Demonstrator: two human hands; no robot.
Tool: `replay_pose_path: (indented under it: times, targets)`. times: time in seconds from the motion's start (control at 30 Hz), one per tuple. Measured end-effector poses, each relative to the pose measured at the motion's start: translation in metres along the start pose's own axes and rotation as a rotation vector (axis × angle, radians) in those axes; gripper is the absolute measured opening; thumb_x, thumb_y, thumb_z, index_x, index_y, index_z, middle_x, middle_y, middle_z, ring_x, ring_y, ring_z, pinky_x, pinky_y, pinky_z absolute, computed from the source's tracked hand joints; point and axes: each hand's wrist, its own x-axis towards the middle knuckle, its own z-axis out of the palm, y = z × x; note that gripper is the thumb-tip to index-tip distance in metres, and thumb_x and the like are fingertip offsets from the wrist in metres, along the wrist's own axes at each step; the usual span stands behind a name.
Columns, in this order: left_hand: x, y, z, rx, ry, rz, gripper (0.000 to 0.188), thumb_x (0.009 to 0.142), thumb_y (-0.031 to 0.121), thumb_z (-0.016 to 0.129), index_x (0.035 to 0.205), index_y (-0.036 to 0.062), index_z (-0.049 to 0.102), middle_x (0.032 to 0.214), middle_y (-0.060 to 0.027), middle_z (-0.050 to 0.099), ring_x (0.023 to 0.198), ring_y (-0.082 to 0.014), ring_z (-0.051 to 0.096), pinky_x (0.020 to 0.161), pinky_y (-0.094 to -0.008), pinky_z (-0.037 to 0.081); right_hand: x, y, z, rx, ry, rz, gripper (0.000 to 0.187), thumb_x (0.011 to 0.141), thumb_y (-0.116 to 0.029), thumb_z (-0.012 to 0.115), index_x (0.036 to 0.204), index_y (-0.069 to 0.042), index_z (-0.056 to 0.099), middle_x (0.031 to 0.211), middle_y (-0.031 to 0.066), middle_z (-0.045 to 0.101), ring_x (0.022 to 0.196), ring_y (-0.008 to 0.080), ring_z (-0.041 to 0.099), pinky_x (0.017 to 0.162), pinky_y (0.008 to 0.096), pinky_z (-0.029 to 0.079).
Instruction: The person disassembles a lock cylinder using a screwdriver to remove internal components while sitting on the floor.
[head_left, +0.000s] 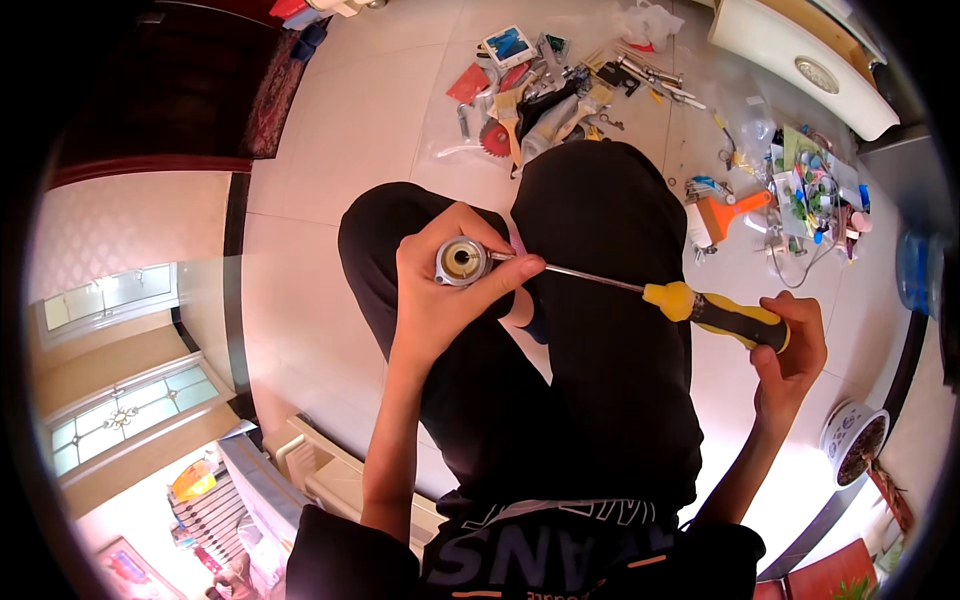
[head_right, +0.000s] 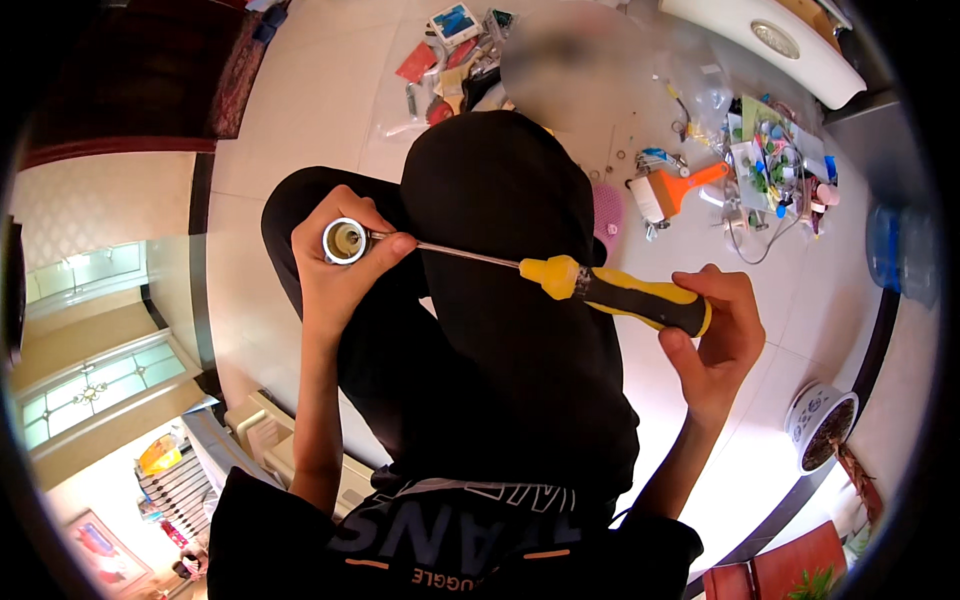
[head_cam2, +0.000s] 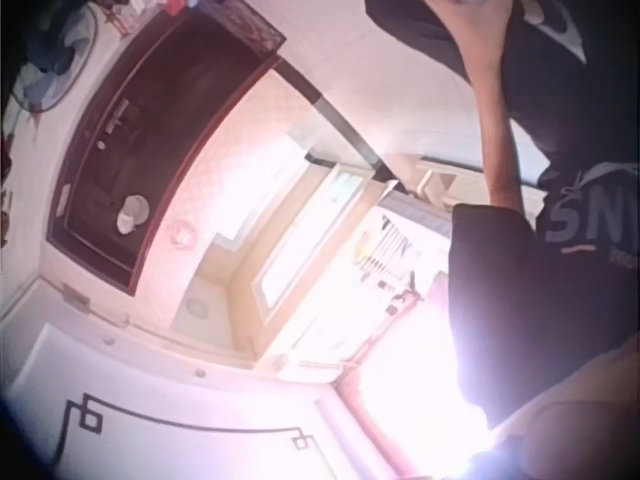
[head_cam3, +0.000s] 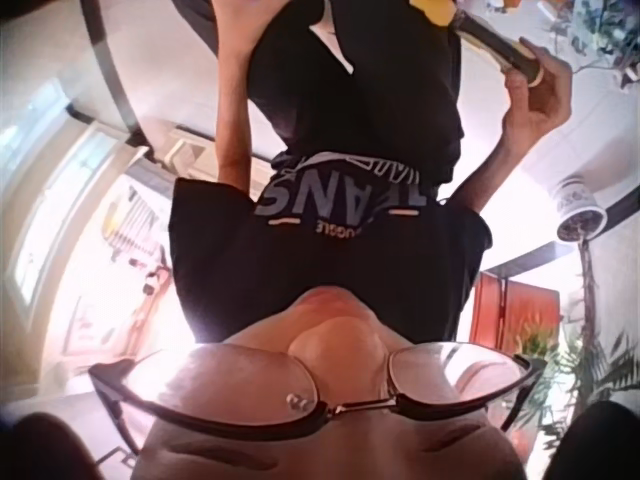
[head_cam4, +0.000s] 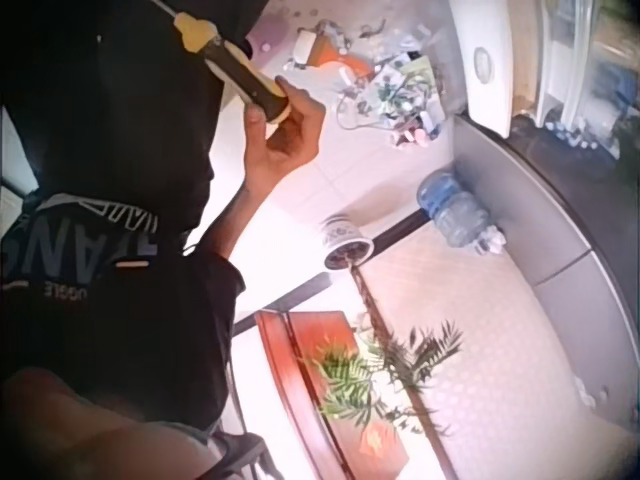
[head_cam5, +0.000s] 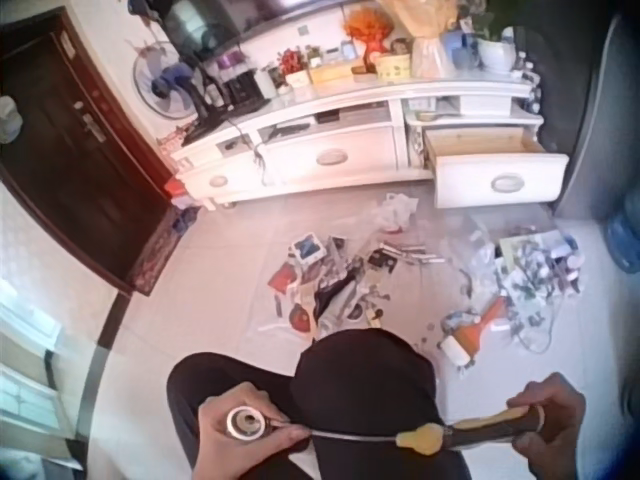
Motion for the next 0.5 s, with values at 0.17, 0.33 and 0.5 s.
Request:
replay_pose_path:
  times: [0.17, 0.33, 0.5]
  targets:
    - [0.001, 0.0, -0.002, 0.015, -0.013, 0.048, 0.025, 0.068, -0.003, 0.077, 0.073, 0.0041, 0.054, 0.064, -0.0014, 0.052, 0.058, -0.0072, 0.045, 0.054, -0.0211, 0.032, -0.004, 0.004, 0.015, 0.054, 0.13, 0.195, 0.038, 0.095, -0.035, 0.05, 0.086, 0.001, 0.055, 0.071, 0.003, 0.051, 0.054, 0.0048, 0.046, 0.046, 0.0177, 0.036]
    - [0.002, 0.001, 0.001, -0.007, -0.02, 0.076, 0.025, 0.068, -0.003, 0.077, 0.073, 0.0043, 0.054, 0.066, -0.0013, 0.052, 0.059, -0.0074, 0.046, 0.055, -0.0213, 0.033, 0.004, -0.019, 0.029, -0.05, 0.524, 0.678, 0.048, 0.094, -0.046, 0.049, 0.084, 0.001, 0.056, 0.075, 0.0044, 0.057, 0.052, 0.0053, 0.043, 0.047, 0.0182, 0.032]
    - [-0.001, 0.004, 0.0, 0.025, 0.026, -0.034, 0.025, 0.069, -0.002, 0.077, 0.072, 0.0051, 0.053, 0.067, -0.0004, 0.053, 0.06, -0.0066, 0.047, 0.056, -0.0202, 0.034, 0.012, -0.022, 0.019, 0.083, -0.002, 0.257, 0.035, 0.082, -0.032, 0.065, 0.097, -0.001, 0.058, 0.074, 0.0016, 0.053, 0.057, 0.0061, 0.046, 0.052, 0.0183, 0.032]
